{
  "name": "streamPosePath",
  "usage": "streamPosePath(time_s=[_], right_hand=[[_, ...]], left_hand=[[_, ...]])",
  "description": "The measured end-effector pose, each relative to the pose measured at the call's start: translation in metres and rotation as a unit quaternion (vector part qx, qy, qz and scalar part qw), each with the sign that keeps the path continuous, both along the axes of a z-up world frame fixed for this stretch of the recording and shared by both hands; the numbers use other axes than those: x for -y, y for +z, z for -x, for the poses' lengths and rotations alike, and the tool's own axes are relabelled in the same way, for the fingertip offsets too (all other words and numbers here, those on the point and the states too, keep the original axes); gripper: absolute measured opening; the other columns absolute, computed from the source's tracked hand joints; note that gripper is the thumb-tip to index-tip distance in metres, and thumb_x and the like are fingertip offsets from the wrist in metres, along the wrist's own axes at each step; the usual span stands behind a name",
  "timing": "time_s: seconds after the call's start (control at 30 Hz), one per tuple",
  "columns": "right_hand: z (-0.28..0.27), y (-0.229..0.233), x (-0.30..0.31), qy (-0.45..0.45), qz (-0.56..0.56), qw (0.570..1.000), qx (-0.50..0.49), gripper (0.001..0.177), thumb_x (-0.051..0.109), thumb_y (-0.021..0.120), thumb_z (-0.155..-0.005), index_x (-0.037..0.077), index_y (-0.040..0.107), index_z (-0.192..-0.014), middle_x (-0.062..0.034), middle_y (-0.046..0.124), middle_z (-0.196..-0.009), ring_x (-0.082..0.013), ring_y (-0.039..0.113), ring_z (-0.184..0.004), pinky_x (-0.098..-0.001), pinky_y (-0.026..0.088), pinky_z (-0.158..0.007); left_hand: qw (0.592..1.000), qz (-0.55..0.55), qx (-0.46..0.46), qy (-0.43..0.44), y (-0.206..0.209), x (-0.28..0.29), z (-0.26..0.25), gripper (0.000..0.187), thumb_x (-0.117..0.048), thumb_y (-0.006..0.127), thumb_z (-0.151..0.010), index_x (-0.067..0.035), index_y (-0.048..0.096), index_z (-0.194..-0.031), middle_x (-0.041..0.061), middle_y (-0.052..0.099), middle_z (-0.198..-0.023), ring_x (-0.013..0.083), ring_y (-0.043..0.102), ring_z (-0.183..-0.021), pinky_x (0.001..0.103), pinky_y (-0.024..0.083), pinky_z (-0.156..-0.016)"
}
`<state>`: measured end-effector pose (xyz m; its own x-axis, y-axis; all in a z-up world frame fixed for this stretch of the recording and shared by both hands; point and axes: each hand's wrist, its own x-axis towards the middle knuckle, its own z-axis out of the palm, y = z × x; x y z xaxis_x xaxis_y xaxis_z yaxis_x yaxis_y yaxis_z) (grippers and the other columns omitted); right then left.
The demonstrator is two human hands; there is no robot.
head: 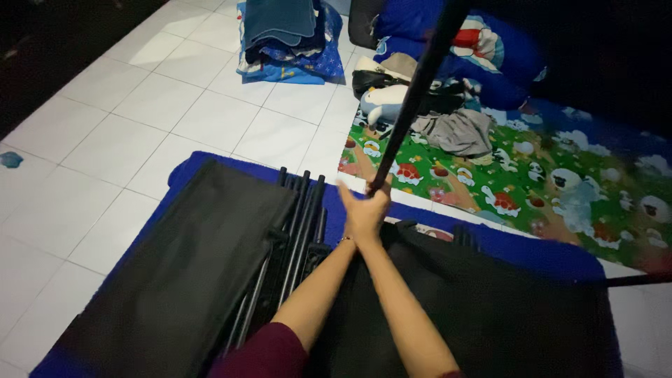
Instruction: The person assembles a piece of furniture by inserting metal poles into a black fabric frame and connecting multiple poles together. They handle the poles and frame by hand, aligning and pushing components to form the structure.
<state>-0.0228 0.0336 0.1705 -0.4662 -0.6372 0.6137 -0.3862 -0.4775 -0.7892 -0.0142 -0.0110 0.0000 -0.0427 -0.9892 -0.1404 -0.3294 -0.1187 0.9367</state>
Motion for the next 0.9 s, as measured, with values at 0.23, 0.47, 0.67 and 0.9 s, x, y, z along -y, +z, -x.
streamPosePath(time_s=[0.23, 0.47, 0.67, 0.9], right_hand=[[0.033, -0.026, 0.057, 0.070, -0.108, 0.991, -0.033, 0.043, 0.007, 0.076, -0.082, 0.009, 0.039, -0.059, 0.0030, 0.042, -0.056, -0.0089, 0.041, -0.054, -0.0316, 0.034, -0.052], [0.088, 0.027, 0.064, 0.600, -0.239, 0.764, 0.014, 0.046, 0.005, 0.080, -0.075, 0.012, 0.037, -0.062, 0.0038, 0.049, -0.066, -0.0097, 0.051, -0.064, -0.0276, 0.048, -0.064], [0.045, 0.021, 0.018, 0.169, -0.188, 0.967, 0.028, 0.040, 0.012, 0.088, -0.074, 0.011, 0.049, -0.074, 0.0049, 0.050, -0.065, -0.0095, 0.047, -0.059, -0.0266, 0.041, -0.053], [0.008, -0.034, 0.037, -0.111, -0.067, 0.991, 0.023, 0.033, 0.012, 0.084, -0.079, 0.008, 0.051, -0.078, 0.0004, 0.054, -0.062, -0.0101, 0.051, -0.053, -0.0275, 0.042, -0.053]], left_hand=[[0.997, -0.034, 0.073, 0.019, 0.011, -0.009, -0.007, 0.044, -0.039, 0.071, -0.085, -0.007, 0.070, -0.115, 0.025, 0.071, -0.117, 0.0427, 0.064, -0.116, 0.049, 0.052, -0.096], [0.995, -0.065, 0.051, 0.064, 0.021, -0.015, 0.007, 0.039, -0.035, 0.069, -0.087, -0.006, 0.070, -0.113, 0.026, 0.071, -0.114, 0.0420, 0.066, -0.116, 0.048, 0.053, -0.097], [0.995, -0.064, 0.058, 0.045, 0.015, -0.011, 0.010, 0.041, -0.036, 0.069, -0.086, -0.008, 0.071, -0.116, 0.023, 0.072, -0.118, 0.0410, 0.065, -0.117, 0.048, 0.053, -0.097], [0.998, -0.018, 0.052, 0.015, -0.013, -0.004, 0.006, 0.043, -0.038, 0.071, -0.086, -0.007, 0.071, -0.116, 0.022, 0.073, -0.116, 0.0403, 0.067, -0.115, 0.048, 0.054, -0.096]])
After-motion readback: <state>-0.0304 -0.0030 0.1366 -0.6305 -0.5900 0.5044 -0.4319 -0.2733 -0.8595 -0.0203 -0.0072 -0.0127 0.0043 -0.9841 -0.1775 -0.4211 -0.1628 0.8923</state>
